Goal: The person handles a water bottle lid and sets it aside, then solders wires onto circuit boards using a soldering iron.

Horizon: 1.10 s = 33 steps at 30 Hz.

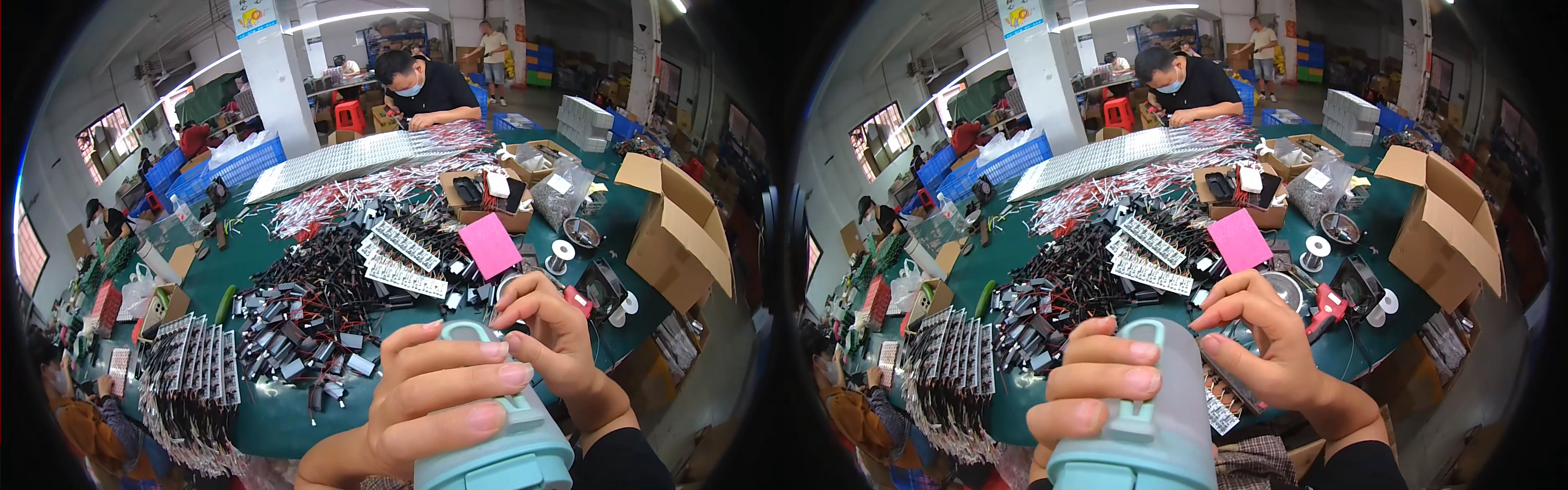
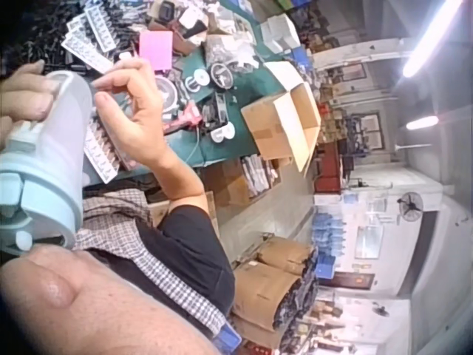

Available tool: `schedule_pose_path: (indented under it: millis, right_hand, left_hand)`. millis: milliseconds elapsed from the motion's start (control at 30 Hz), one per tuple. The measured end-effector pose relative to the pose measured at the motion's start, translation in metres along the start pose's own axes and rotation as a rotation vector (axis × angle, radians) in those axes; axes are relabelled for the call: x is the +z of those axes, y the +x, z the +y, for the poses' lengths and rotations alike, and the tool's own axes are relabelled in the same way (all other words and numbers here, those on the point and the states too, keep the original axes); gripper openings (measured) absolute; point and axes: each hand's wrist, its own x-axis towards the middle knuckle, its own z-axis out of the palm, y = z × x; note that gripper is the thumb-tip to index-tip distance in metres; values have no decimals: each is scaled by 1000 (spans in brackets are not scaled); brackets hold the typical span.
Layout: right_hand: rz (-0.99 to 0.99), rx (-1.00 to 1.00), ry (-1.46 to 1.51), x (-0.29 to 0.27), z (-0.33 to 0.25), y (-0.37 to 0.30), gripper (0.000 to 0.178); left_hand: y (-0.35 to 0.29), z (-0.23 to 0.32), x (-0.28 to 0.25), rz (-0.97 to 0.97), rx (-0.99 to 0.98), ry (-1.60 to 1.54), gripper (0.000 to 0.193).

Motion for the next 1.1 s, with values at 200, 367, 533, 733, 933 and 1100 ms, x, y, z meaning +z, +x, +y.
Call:
schedule_pose_path:
  millis: [200,367,533,733,933,1100]
  right_hand:
    - [16,8,23,-4,3,-6,16]
    - [12,-28,61,-4,2,-7,16]
    - [-19,1,-37,-5,-9,-8,15]
    - [-19,13,-42,-5,-17,-8,15]
    - [34,49,-38,-2,-21,-10,15]
    - [138,262,112,0,-22,-19,16]
  left_hand:
    - [16,-4,10,141,154,32,51]
    - [36,-3,9,160,257,23,50]
    - [47,1,5,126,287,15,39]
    - [51,6,5,98,303,39,26]
    - [55,3,13,145,360,21,33]
    - [54,2,13,130,370,-1,32]
